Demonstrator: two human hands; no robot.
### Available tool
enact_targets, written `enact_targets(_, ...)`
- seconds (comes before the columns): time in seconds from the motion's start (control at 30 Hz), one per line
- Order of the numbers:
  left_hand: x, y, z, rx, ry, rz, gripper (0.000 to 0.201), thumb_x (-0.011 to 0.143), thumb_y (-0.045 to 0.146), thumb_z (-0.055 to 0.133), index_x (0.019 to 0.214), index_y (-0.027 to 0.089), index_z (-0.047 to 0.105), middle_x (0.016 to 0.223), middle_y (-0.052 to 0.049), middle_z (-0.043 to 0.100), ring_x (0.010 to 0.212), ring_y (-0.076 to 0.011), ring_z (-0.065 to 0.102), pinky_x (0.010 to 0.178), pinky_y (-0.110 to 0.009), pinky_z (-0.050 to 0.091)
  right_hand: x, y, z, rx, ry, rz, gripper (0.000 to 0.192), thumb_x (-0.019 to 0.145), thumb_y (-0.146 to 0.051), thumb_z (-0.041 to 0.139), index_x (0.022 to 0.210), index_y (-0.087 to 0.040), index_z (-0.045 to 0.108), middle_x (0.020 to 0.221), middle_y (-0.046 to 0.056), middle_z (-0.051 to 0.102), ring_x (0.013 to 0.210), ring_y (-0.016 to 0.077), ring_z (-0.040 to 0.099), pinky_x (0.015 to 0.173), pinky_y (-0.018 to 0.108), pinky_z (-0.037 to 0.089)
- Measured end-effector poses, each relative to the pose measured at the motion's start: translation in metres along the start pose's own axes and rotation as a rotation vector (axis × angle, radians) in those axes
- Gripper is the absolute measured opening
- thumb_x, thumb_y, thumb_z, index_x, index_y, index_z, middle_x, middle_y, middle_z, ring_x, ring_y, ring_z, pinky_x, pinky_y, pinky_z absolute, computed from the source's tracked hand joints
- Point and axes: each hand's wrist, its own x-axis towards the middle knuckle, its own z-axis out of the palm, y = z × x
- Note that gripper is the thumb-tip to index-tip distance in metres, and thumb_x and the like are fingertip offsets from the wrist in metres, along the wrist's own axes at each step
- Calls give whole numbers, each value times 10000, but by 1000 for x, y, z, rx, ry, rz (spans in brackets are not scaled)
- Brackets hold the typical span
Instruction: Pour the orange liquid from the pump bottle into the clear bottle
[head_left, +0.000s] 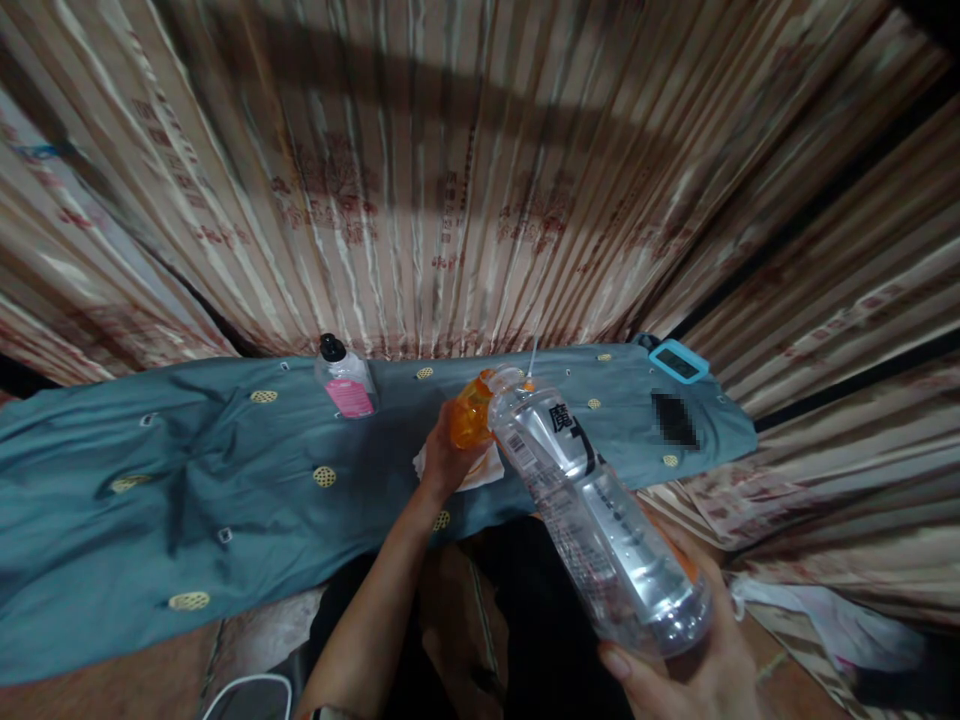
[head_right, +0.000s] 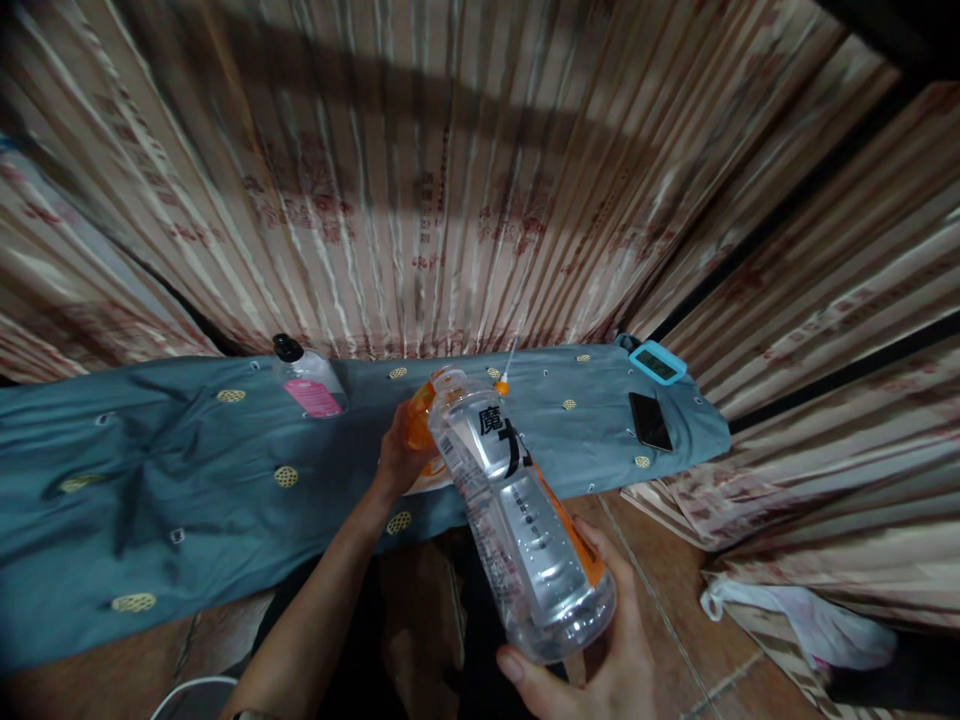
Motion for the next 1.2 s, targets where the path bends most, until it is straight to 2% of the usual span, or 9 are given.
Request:
enact_targets(0.13,0,0,0,-3,-9,-10,636,623,331,834,1170,208,534,1042,-48,731,880,-214,730,766,-341,623,1,1,-1,-6,-1,10,744,659,-512,757,1310,-226,537,1230,88,668,1127,328,673,809,341,597)
enact_targets(0.27,0,-1,1,-7,7,-17,640,615,326,839,1170,204,545,1038,-47,735,880,-215,730,770,-337,619,1,-1,0,44,-3,27,775,641,-506,777,1317,-220,526,1215,100,669,1133,346,668,827,359,590)
enact_targets(0.47,0,-3,1,-7,15,-16,641,608,297,836,1174,205,550,1023,-44,730,865,-212,721,763,-333,609,1,3,1,36,7,3,823,641,-559,767,1338,-204,510,1242,110,651,1200,371,626,1031,457,493)
enact_targets(0.6,0,-1,0,-23,-11,-25,664,613,307,833,1197,208,534,1058,-46,725,902,-214,720,795,-339,608,1,8,2,37,-3,-7,824,623,-563,790,1326,-220,529,1235,104,660,1184,366,640,991,436,523)
enact_targets(0.77,0,-1,-1,-39,-27,-35,648,620,310,828,1191,216,535,1064,-49,726,911,-214,722,797,-333,607,1,7,5,143,-7,18,827,627,-555,808,1329,-223,525,1206,93,687,1114,325,688,948,387,555)
enact_targets(0.87,0,-4,0,-35,-20,-41,649,612,294,831,1185,217,537,1037,-47,732,893,-217,726,779,-333,610,1,6,5,122,-7,14,843,627,-582,798,1334,-221,514,1217,99,670,1103,317,691,893,360,574)
enact_targets(1.07,0,-5,1,-50,-4,-56,675,591,276,847,1187,225,537,1044,-44,732,904,-226,729,796,-349,614,2,7,6,42,8,-39,814,663,-642,745,1311,-203,522,1206,109,648,1109,318,681,893,360,569)
enact_targets(1.2,0,-4,0,-39,-5,-56,659,592,288,850,1172,224,543,1037,-49,734,886,-226,728,782,-349,614,1,6,7,61,19,-21,815,667,-649,739,1314,-204,521,1209,105,630,1118,306,677,897,348,569)
